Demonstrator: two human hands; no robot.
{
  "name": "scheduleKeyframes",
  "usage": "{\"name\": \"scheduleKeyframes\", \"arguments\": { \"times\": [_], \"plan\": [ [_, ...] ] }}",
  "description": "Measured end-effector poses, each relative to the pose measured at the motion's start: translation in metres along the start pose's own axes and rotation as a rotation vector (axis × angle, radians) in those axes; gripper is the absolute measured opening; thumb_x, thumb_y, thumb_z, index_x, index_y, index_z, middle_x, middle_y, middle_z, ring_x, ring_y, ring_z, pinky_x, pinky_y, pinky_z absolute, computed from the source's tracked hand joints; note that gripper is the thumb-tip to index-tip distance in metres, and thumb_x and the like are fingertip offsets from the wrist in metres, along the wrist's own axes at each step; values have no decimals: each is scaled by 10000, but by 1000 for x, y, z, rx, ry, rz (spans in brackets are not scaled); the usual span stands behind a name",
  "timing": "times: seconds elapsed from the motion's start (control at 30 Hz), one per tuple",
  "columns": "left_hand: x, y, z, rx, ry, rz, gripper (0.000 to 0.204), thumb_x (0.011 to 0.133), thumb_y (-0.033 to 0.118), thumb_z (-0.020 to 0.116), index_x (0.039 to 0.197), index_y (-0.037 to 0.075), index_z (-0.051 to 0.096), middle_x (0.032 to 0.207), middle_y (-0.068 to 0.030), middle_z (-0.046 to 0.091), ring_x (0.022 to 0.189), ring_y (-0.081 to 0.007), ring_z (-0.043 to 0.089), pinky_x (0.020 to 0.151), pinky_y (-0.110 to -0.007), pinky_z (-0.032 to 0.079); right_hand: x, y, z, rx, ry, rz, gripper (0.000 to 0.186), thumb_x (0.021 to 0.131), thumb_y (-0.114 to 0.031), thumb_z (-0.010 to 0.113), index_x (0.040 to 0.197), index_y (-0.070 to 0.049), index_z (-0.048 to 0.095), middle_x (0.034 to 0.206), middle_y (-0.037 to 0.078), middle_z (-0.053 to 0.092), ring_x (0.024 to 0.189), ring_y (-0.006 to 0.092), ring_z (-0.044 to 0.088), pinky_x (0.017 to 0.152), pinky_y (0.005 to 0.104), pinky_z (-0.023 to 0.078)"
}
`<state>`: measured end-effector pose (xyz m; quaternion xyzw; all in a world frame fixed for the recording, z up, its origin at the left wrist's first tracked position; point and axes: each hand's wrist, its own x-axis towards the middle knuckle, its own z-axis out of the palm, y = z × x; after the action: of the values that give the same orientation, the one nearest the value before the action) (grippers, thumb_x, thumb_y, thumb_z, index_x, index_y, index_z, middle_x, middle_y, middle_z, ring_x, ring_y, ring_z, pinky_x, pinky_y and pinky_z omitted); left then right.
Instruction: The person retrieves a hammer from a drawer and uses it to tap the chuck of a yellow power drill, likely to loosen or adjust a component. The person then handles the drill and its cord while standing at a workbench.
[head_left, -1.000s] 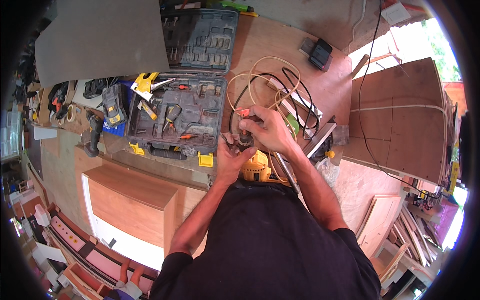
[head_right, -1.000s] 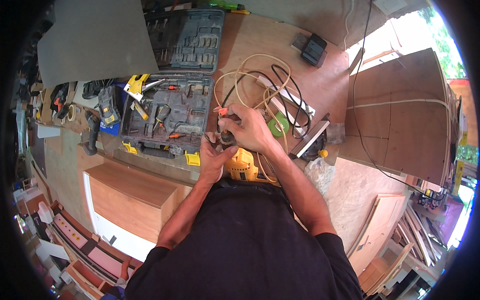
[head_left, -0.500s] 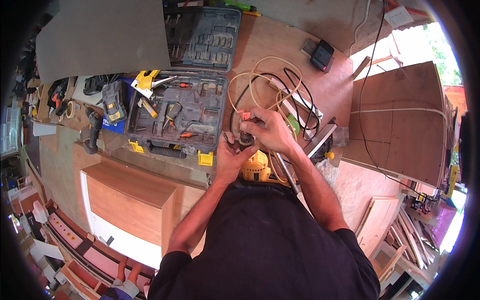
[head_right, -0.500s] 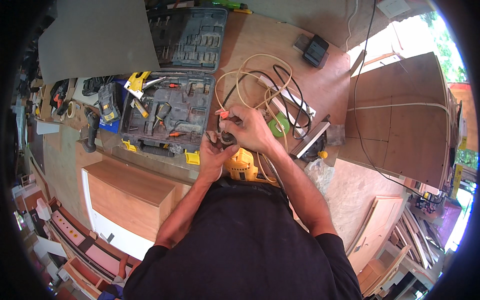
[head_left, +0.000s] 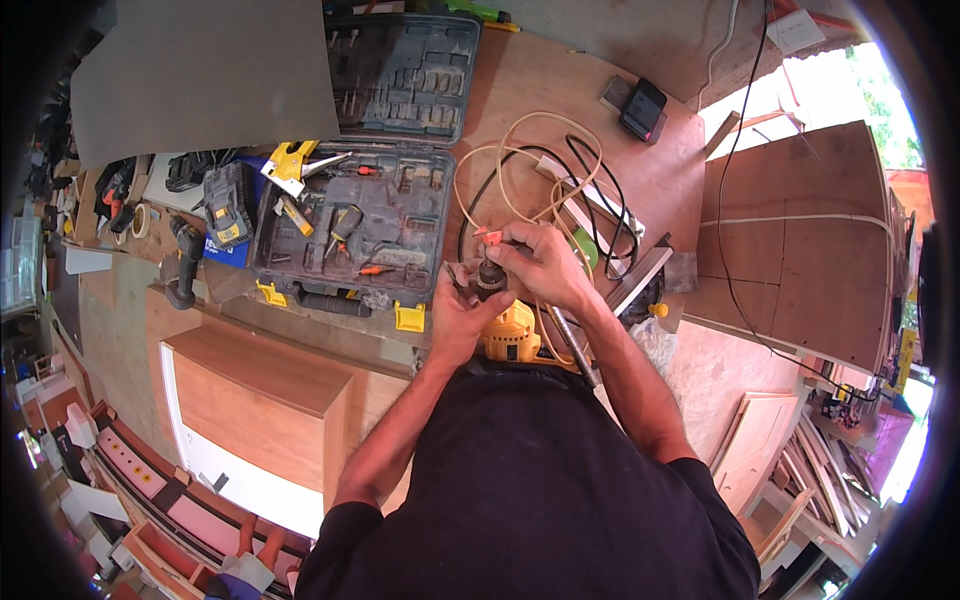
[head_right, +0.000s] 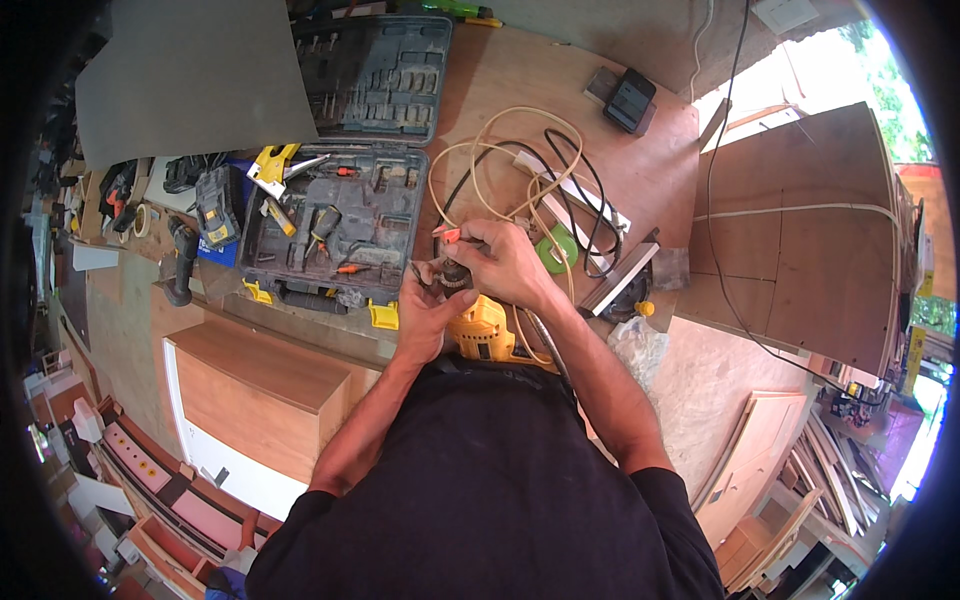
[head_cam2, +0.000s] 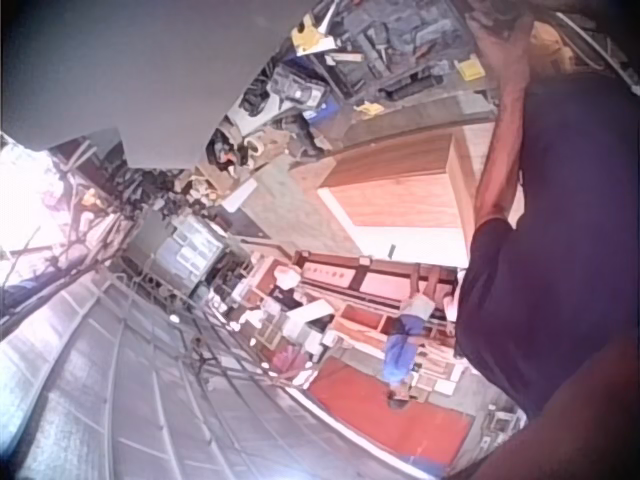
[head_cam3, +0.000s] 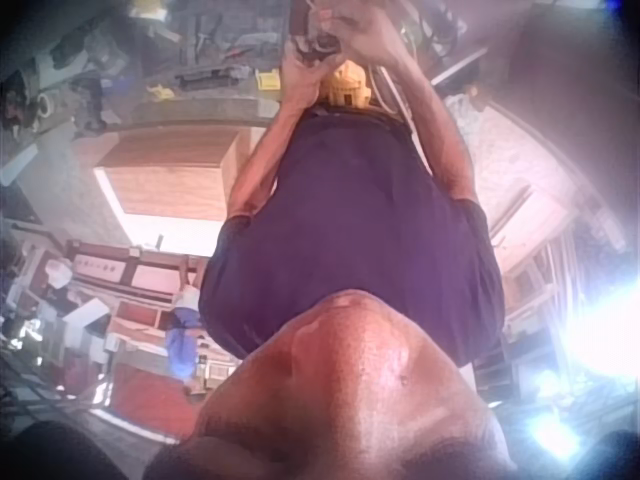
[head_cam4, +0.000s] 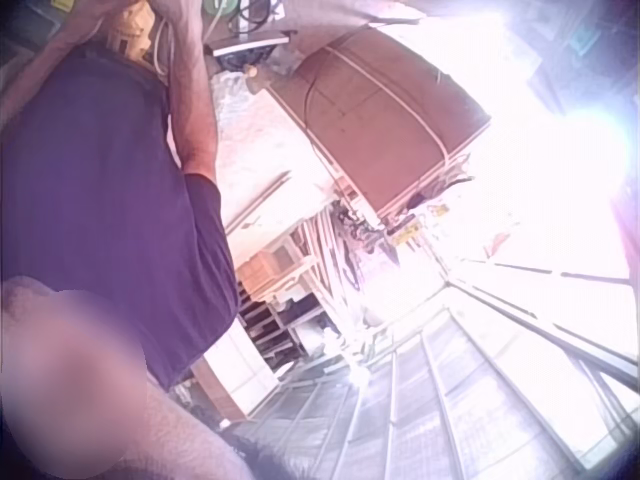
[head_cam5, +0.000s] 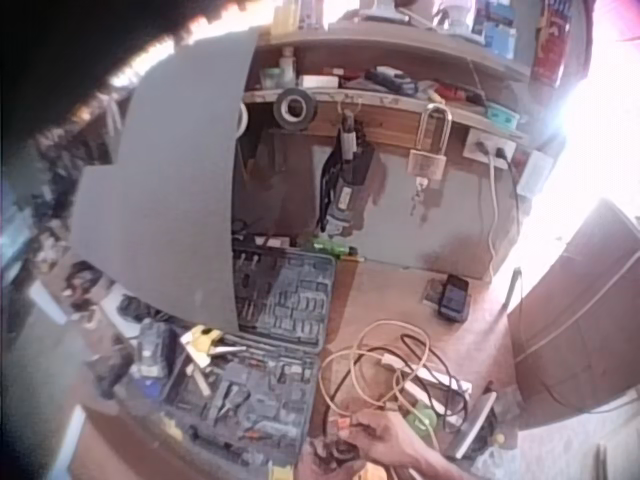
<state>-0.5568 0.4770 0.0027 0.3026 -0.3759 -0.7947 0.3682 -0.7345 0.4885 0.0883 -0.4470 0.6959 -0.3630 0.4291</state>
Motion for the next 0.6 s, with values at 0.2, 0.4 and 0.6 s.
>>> {"name": "scheduleKeyframes", "arguments": {
  "times": [0.2,0.4,0.6],
  "plan": [
    [-1,-5,-5,-49,8,-5,555,876,-19,888,1134,116,415,1201,-48,530,1166,-126,584,1005,-301,520,2,9,2,-6,10,-37,254,985,-222,755,1074,17,763,867,179,749,775,240,719,735,396,546],
    [-2,-10,-13,-90,-21,-7,523,908,-31,849,1139,119,405,1233,-55,534,1181,-133,580,1030,-311,501,2,11,6,27,40,-91,237,988,-213,747,1067,11,763,841,195,727,738,243,685,714,408,537],
    [-5,-11,-18,-147,-56,-20,479,947,-14,814,1158,112,403,1270,-73,552,1183,-130,569,1029,-312,488,1,9,6,11,31,-48,238,994,-213,741,1065,13,762,840,200,725,711,239,674,691,403,531]
  ]
}}
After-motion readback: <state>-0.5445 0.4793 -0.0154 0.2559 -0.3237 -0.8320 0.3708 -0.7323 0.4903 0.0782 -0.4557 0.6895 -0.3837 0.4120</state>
